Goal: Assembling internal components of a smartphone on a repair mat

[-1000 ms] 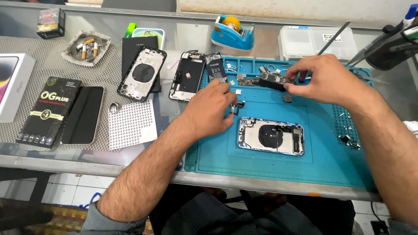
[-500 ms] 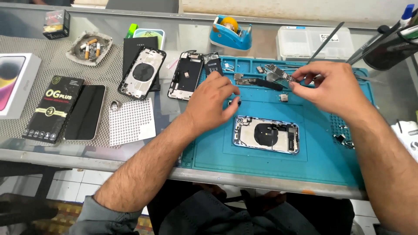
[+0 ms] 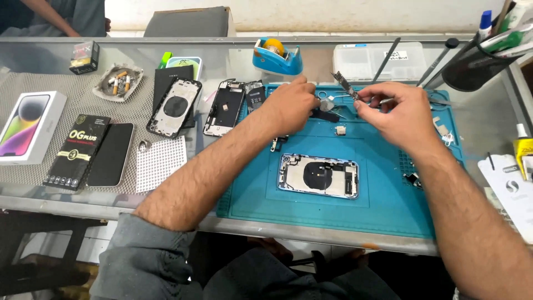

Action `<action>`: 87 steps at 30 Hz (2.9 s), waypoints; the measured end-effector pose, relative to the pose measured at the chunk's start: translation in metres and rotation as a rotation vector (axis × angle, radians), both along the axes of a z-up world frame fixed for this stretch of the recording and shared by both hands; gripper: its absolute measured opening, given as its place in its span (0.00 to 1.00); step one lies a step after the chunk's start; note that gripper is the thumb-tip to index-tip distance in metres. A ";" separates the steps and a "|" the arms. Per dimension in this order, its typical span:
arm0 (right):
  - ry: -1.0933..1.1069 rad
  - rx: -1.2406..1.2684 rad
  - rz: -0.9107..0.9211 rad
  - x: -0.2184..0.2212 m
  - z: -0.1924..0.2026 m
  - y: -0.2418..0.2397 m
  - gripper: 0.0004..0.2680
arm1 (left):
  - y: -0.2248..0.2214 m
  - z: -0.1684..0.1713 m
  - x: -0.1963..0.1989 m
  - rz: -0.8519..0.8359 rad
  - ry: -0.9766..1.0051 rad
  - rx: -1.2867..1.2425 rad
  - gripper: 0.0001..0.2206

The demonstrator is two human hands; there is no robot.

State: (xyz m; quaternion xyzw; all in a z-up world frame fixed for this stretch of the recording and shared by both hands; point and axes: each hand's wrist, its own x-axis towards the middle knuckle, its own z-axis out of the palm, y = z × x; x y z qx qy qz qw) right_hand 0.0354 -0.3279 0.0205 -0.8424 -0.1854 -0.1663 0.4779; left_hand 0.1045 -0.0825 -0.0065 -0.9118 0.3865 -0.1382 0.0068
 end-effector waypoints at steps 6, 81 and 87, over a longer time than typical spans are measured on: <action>0.126 0.168 0.037 -0.001 0.004 -0.001 0.06 | -0.005 0.001 0.003 -0.003 0.032 0.050 0.04; 0.905 0.635 0.696 -0.202 -0.071 0.305 0.08 | 0.219 -0.078 -0.371 0.635 0.323 -2.525 0.07; 1.087 0.522 0.668 -0.222 -0.149 0.371 0.10 | 0.250 -0.139 -0.435 0.995 0.289 -2.607 0.14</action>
